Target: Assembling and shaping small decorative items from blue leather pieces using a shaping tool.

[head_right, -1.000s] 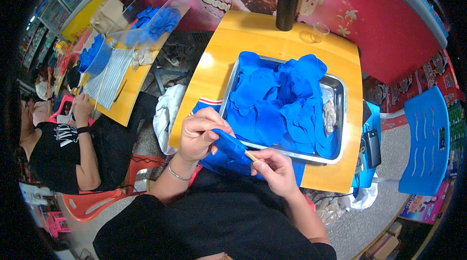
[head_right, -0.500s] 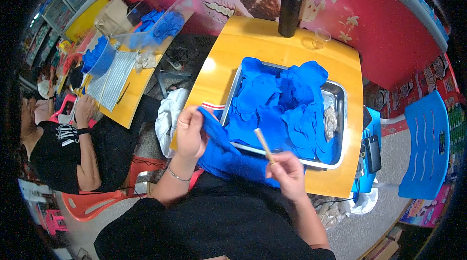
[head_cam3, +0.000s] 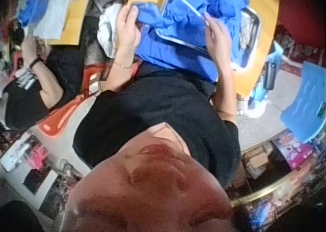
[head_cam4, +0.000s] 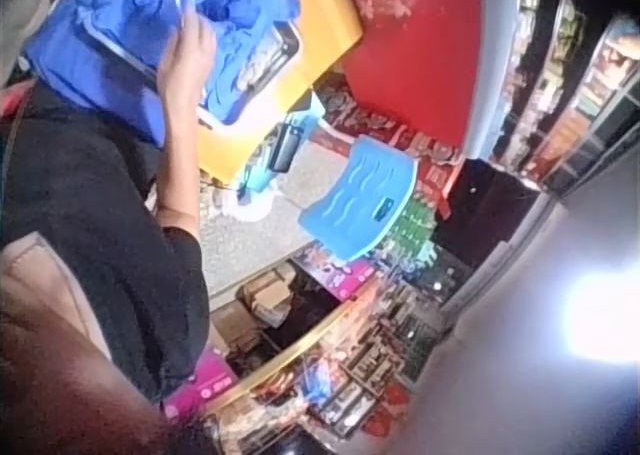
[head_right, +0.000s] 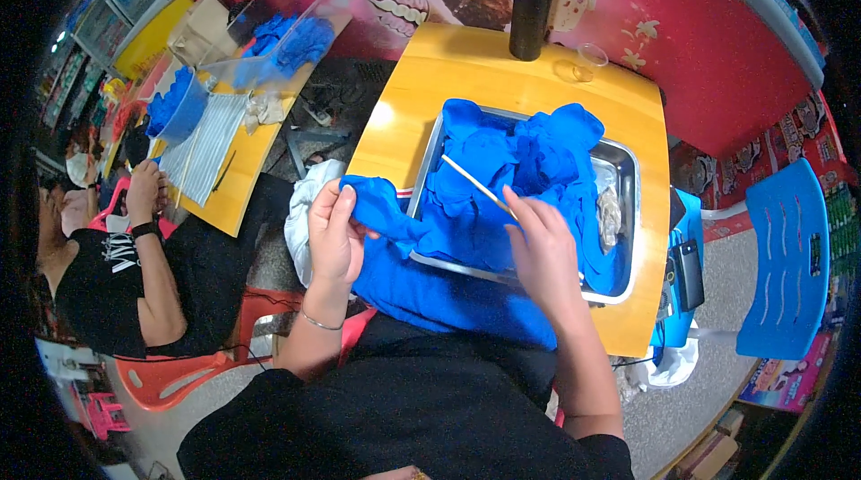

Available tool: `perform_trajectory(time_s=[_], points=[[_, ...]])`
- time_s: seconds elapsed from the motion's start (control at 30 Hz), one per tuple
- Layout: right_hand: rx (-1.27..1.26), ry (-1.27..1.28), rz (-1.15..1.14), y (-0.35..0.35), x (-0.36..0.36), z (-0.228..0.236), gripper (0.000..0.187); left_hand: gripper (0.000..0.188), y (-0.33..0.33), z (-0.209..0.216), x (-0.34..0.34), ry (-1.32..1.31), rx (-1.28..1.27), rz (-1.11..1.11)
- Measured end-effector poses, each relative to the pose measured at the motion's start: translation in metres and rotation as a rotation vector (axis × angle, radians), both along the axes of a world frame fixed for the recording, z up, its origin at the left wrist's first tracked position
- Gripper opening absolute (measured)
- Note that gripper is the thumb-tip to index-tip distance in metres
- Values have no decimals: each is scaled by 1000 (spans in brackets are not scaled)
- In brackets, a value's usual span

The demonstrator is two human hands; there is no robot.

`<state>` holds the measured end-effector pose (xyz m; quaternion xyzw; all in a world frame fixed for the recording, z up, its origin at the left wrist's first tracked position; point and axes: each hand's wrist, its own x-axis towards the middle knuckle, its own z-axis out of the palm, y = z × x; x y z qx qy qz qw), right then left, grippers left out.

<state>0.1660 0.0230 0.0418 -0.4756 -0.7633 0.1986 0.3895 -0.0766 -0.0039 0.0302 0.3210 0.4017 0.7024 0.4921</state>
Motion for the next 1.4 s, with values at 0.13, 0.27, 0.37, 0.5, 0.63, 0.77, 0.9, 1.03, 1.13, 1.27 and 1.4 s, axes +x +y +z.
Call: perform_trajectory(time_s=[0.13, 0.27, 0.37, 0.5, 0.63, 0.77, 0.9, 1.03, 1.13, 1.27, 1.4], points=[[287, -172, -25, 11, -1, 7, 34, 15, -1, -4, -3, -63, -6, 7], [81, 80, -3, 2, 7, -7, 13, 17, 0, -6, -3, -96, -64, 28], [-193, 188, -121, -14, 19, -15, 8, 19, 5, -11, -2, -144, -53, -5], [-308, 204, -237, -26, 57, -37, 6, 19, 12, -16, 3, -145, -50, -22], [-83, 128, -364, -25, 66, -45, 4, 16, 15, -19, 7, -131, -45, -16], [-60, 100, -385, -18, 83, -44, 8, 16, 14, -18, 8, -89, -75, 7], [-22, -49, -482, -13, 102, -37, 9, 14, 13, -16, 11, -39, -97, 21], [51, -205, -483, 0, 119, -39, 16, 12, 10, -25, 5, -22, -66, -5], [-8, -386, -537, 14, 125, -48, 14, 13, 7, -23, 8, -35, -82, 16], [-98, -649, -538, 30, 116, -55, 13, 14, 3, -22, 8, -54, -74, 0], [11, -668, -595, 39, 126, -64, 9, 14, 1, -23, 10, -65, -77, 14]])
